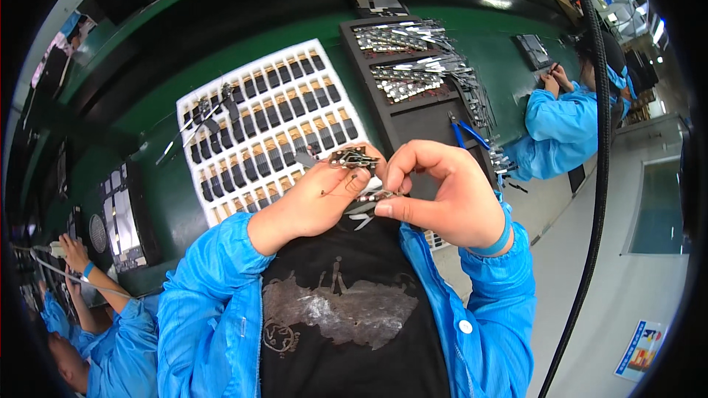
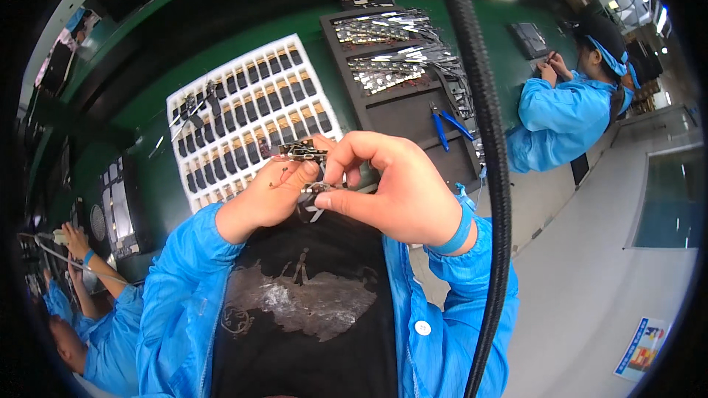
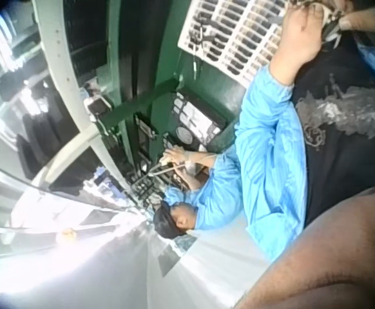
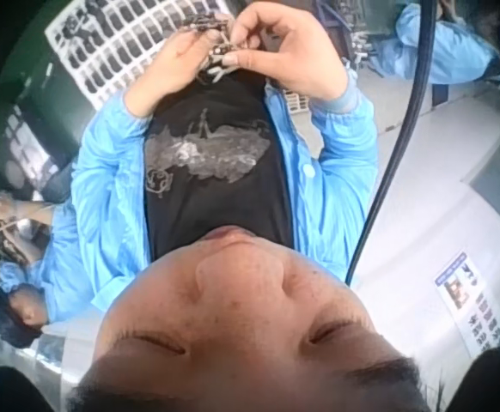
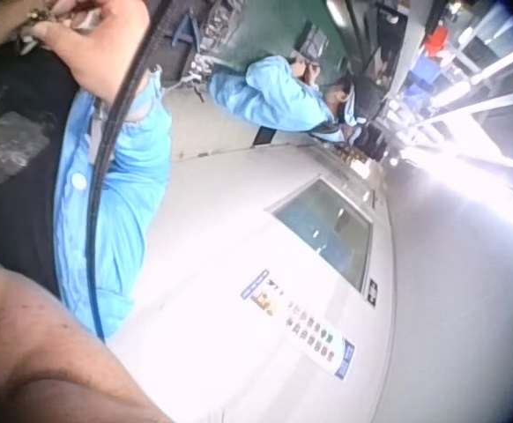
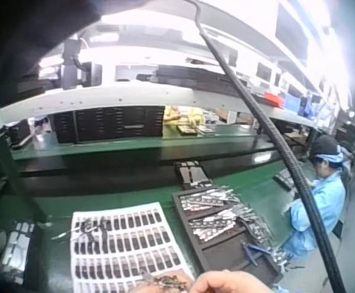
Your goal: Assembling electronic components and circuit boards on a factory production line.
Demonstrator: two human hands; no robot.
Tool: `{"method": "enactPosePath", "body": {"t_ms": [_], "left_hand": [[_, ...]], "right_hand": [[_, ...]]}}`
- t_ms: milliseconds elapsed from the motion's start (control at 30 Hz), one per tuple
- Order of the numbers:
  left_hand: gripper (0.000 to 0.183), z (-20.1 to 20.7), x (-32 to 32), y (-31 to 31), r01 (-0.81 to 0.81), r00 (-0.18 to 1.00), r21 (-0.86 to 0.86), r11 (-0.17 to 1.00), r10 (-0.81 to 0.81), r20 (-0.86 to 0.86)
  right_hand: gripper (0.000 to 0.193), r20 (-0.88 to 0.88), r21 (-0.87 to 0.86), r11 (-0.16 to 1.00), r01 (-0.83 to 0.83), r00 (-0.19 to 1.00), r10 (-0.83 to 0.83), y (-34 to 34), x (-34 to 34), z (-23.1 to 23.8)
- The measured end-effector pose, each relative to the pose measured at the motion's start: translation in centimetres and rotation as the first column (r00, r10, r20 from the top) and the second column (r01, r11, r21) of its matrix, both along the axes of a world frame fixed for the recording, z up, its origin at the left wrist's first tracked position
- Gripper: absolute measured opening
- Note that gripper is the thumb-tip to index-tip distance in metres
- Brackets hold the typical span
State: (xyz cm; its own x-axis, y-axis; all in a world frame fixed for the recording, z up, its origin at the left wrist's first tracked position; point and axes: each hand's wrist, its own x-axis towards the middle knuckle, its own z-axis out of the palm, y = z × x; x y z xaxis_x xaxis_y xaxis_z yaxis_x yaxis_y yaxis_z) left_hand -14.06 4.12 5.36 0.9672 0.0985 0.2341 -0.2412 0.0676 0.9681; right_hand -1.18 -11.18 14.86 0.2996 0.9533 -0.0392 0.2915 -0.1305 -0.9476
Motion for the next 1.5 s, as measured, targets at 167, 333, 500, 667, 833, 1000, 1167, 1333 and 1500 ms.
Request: {"method": "enactPosePath", "body": {"t_ms": [167, 333, 500, 667, 833, 1000, 1167, 1333, 1500], "left_hand": [[0.036, -0.4, -2.6, -0.5, 0.023, 0.939, -0.04, 0.999, -0.036, -0.341], [0.044, 0.2, -3.2, -0.8, 0.03, 0.98, -0.139, 0.99, -0.056, -0.189], [0.042, -0.3, -3.9, -0.3, 0.119, 0.964, -0.119, 0.986, -0.144, -0.225], [0.04, 0.3, -4.1, -0.4, 0.126, 0.963, -0.224, 0.967, -0.173, -0.205], [0.038, -0.5, -4.7, 0.2, 0.129, 0.954, -0.313, 0.941, -0.204, -0.221], [0.038, -0.7, -5.1, 0.9, 0.151, 0.949, -0.192, 0.97, -0.196, -0.248], [0.036, -0.6, -5.9, 0.7, 0.092, 0.971, -0.058, 0.994, -0.103, -0.216], [0.031, -0.6, -6.7, 0.4, 0.055, 0.938, -0.086, 0.995, -0.081, -0.338], [0.026, -0.3, -7.5, 1.1, 0.132, 0.926, -0.298, 0.945, -0.225, -0.304]], "right_hand": [[0.018, -0.118, 0.074, 0.993, 0.096, 0.989, -0.087, 1.2, -1.7, -0.6], [0.022, 0.313, 0.202, 0.979, 0.005, 0.947, -0.069, 1.1, -1.1, -1.5], [0.022, 0.179, 0.104, 0.993, 0.059, 0.981, -0.077, 1.3, -2.0, -1.3], [0.028, 0.266, 0.158, 0.987, -0.021, 0.964, -0.023, 1.6, -2.1, -2.0], [0.032, 0.505, 0.304, 0.942, -0.145, 0.862, -0.03, 2.3, -3.1, -3.5], [0.034, 0.515, 0.241, 0.956, -0.165, 0.857, 0.018, 2.6, -4.4, -4.1], [0.042, -0.164, -0.01, 0.999, -0.037, 0.986, 0.035, 2.0, -5.8, -3.4], [0.041, 0.318, 0.175, 0.966, -0.189, 0.94, 0.126, 2.6, -5.3, -4.3], [0.033, 0.129, 0.19, 0.969, -0.159, 0.982, 0.136, 2.4, -5.2, -5.1]]}}
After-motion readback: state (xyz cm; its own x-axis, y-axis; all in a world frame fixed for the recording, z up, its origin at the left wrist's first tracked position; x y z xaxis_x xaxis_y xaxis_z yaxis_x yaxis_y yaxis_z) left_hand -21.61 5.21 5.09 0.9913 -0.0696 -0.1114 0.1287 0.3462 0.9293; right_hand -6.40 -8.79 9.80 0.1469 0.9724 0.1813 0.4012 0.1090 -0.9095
